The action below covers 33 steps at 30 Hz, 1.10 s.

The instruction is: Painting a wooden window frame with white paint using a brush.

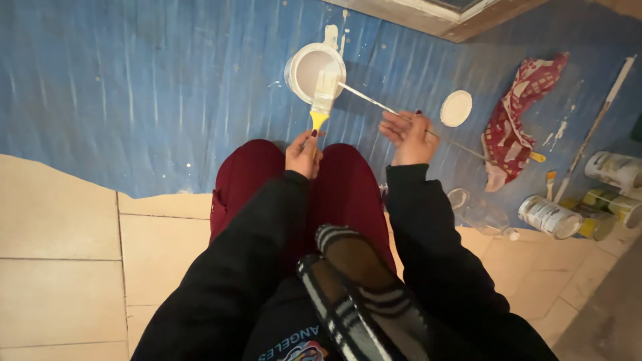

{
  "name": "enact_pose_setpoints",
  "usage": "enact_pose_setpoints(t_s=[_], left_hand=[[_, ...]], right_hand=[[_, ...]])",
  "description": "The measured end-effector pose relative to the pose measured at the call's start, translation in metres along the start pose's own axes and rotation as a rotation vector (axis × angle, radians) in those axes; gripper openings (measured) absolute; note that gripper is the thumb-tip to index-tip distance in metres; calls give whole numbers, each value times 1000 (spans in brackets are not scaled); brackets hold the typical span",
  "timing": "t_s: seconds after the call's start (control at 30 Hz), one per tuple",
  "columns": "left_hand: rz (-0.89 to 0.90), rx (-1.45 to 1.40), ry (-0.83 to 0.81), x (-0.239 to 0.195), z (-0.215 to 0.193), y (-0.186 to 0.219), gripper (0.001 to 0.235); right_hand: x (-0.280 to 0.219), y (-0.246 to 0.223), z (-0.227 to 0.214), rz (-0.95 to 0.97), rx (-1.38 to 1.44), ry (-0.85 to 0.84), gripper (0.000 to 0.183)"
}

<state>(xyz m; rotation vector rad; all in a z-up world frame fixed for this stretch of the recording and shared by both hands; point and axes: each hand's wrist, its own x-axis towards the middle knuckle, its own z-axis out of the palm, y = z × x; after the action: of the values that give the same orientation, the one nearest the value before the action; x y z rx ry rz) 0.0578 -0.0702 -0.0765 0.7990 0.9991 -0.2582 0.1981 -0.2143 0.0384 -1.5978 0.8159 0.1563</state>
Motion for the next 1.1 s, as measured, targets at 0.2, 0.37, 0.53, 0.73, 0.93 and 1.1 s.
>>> enact_pose_setpoints(t_s=[0.2, 0.37, 0.53, 0.73, 0.93, 1.1], left_hand=[[-18, 54, 37, 2, -3, 19, 21], [-20, -16, 87, 2, -3, 29, 21], [-28, -41, 88, 0, -3, 25, 21], [-87, -44, 36, -19, 4, 39, 21], [-107, -90, 4, -26, 7, 51, 21], [-92, -45, 11, -20, 2, 50, 20]], right_hand=[[-4, -12, -10, 2, 4, 5, 24], [1, -13, -23, -22, -5, -1, 25], [-13, -13, -7, 4, 70, -42, 27], [-8, 14, 0, 57, 81, -170, 27], [10, 28, -27, 37, 48, -203, 29], [32, 22, -61, 57, 38, -206, 29]])
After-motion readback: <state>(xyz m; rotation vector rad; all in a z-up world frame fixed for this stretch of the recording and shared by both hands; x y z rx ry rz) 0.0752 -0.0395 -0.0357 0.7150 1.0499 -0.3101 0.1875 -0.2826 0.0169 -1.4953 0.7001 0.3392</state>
